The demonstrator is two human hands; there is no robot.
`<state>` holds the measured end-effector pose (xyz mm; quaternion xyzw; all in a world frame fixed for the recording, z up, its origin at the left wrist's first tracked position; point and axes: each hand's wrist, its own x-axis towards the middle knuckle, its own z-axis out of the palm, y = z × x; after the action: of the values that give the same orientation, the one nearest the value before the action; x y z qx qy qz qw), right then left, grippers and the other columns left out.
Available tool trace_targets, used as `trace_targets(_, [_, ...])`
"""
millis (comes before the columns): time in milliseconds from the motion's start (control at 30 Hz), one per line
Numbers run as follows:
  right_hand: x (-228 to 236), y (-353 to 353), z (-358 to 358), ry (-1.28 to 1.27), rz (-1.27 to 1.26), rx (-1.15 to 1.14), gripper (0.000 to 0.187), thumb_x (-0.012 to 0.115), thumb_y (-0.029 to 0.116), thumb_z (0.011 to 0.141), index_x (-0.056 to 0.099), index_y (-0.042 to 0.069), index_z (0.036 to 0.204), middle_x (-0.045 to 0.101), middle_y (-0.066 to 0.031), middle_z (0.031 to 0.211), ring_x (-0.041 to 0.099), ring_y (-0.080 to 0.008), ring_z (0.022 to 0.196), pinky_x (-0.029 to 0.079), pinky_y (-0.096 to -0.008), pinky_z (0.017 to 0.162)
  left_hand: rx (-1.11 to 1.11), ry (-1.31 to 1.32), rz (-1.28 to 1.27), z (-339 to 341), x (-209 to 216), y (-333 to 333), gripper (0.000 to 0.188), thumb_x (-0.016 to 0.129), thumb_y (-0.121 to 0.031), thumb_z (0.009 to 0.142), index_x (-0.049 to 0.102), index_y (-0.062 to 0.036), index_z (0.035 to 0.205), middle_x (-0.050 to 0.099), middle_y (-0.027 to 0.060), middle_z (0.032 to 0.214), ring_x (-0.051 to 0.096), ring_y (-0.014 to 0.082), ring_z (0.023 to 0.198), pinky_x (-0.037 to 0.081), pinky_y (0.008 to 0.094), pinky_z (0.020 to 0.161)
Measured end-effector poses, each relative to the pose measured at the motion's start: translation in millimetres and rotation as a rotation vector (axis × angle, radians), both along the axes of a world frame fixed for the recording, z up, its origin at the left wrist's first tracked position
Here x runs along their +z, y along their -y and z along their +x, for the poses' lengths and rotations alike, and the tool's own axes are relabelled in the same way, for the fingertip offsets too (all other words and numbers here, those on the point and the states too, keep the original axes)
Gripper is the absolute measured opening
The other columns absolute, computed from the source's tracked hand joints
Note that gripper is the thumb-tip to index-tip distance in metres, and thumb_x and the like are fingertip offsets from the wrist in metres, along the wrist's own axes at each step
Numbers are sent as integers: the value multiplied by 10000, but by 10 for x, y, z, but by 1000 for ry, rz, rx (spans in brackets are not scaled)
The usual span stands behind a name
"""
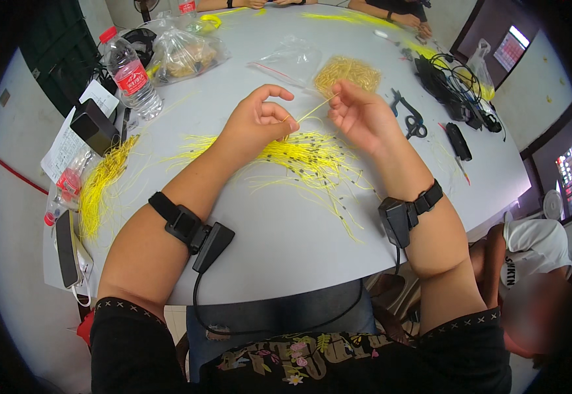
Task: Assemble small yellow soft plastic fishing lures by hand at a table.
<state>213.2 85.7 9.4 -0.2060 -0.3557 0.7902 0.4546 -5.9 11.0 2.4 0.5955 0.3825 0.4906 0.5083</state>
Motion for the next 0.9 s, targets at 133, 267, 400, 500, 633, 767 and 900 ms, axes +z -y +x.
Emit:
trace_targets(133, [58, 19, 40, -89, 31, 60, 78, 558, 103, 909, 541, 48, 962, 592, -57, 897, 569, -144, 758, 497, -272, 688, -8, -16, 13, -14, -47, -33, 376, 614, 32, 791, 456, -55, 1121, 656, 50, 860, 607, 72, 748, 452, 193, 673])
trace_targets(267, [88, 24, 16, -45, 112, 67, 64, 553, 90, 899, 563, 41, 940, 596, -56, 830, 573, -138, 715, 498, -266, 660, 3, 81, 22, -28, -37, -40, 305, 573, -12, 843, 449, -55, 1118, 673, 111, 950, 636, 125, 793, 466, 208, 688])
trace_targets(400, [95, 119, -62, 286, 255, 93, 87, 577, 101, 873, 593, 22, 907, 602, -51, 762, 579, -126, 661, 492, -251, 623, 17, 94, 57, -38, -5, -36, 268, 562, -48, 869, 452, -55, 1113, 667, 159, 1030, 655, 160, 835, 474, 222, 683])
trace_targets(500, [78, 207, -119, 673, 410, 74, 82, 597, 121, 858, 592, 42, 836, 593, -24, 709, 560, -102, 597, 458, -226, 574, 67, 77, 20, -19, 37, -21, 308, 576, -2, 846, 462, -47, 1129, 658, 193, 1040, 667, 178, 854, 496, 239, 690])
trace_targets(633, [92, 262, -156, 808, 501, 125, 85, 612, 128, 838, 604, 43, 847, 589, -13, 691, 555, -83, 582, 434, -211, 553, 95, 45, 36, -17, 67, 11, 379, 624, -37, 844, 461, -44, 1186, 671, 184, 1022, 672, 172, 847, 493, 237, 680])
trace_targets(767, [51, 256, -169, 828, 505, 146, 76, 620, 114, 833, 608, 38, 838, 584, -9, 670, 542, -73, 554, 423, -204, 528, 106, 29, 41, 4, 80, 20, 465, 677, -80, 828, 456, -42, 1235, 690, 154, 974, 669, 152, 853, 492, 240, 690])
trace_targets(900, [38, 273, -205, 837, 504, 164, 66, 622, 101, 834, 607, 36, 829, 583, -7, 668, 538, -67, 546, 418, -198, 515, 102, 5, 60, 6, 114, 55, 468, 678, -80, 828, 463, -36, 1241, 695, 142, 962, 665, 144, 864, 490, 242, 690])
